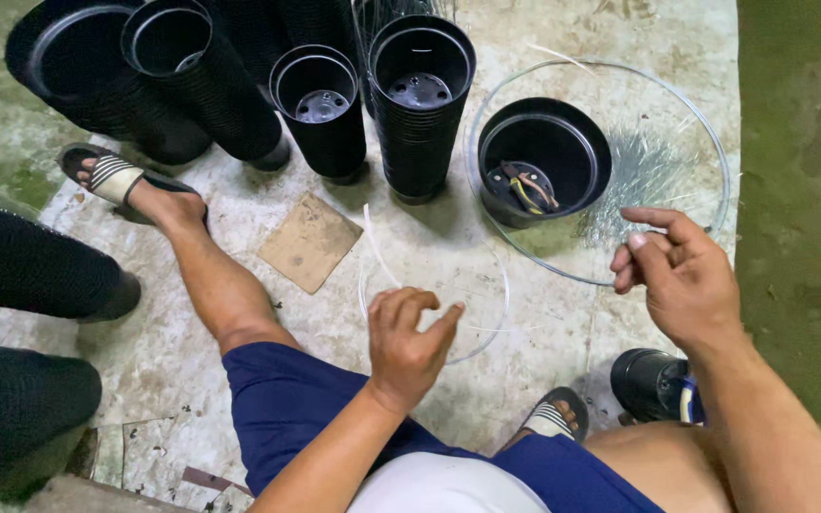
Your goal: The person sits on the floor and repeatedly twists thin metal wires together by hand, then uses pliers to cut the twisted ends. The person handles multiple wire pieces and places them into a glass bowl.
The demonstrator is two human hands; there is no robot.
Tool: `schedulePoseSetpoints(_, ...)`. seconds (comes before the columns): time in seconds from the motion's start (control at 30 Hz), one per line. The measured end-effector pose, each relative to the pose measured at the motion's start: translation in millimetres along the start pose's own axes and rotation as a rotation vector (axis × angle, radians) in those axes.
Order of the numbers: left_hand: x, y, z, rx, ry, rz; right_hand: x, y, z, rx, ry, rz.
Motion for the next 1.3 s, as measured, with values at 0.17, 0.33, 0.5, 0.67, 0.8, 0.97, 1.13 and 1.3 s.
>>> schedulePoseSetpoints(0.17, 6.8, 41.7, 5.3, 0.116, 0.03, 0.221, -10.3, 10.5, 8.8, -0.003, -0.041, 0.061)
schedulePoseSetpoints(0.33, 0.5, 57.7, -2.5, -0.366, -0.015, 0.437, -20.6, 18.5, 7.5, -0.1, -0.073, 0.076)
schedulePoseSetpoints(0.5, -12.0, 82.8, -30.5, -0.98, -0.189, 0.889, -25.0, 23.1, 3.6, -0.193, -0.119, 0.081)
schedulePoseSetpoints(0.67, -13.4, 85.9, -47.0, -0.975, -0.149, 1.015, -24.8, 17.4, -10.2, -0.31, -0.051, 0.017)
schedulePoseSetpoints(0.8, 1.2, 73.7, -53.7, -1.036, -0.144, 0.964, -33.2, 14.8, -39.6, -0.422, 0.128, 0.072)
schedulePoseSetpoints(0.97, 17.3, 61.3, -58.1, -1.175, -0.206, 0.912, -44.8, -4.1, -76.1, -0.574, 0.343, -0.109)
schedulePoseSetpoints(1.13, 20.7, 47.2, -57.4, -1.165, -0.211, 0.794, -55.6, -13.1, -102.7, -0.55, 0.662, -0.176)
schedulePoseSetpoints(1.3, 12.0, 38.5, -61.8, -1.16, -0.067, 0.967, -80.5, -37.9, -112.6, -0.4, 0.939, -0.626)
Point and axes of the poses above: each hand's wrist, its own x-axis towards the middle knuckle, its own z-axis out of the back of the hand, y = z × x, the point moved 6 cm from there along x, towards the middle knuckle, and after that the axes turned 3 degrees about z, right-handed, at the moved point
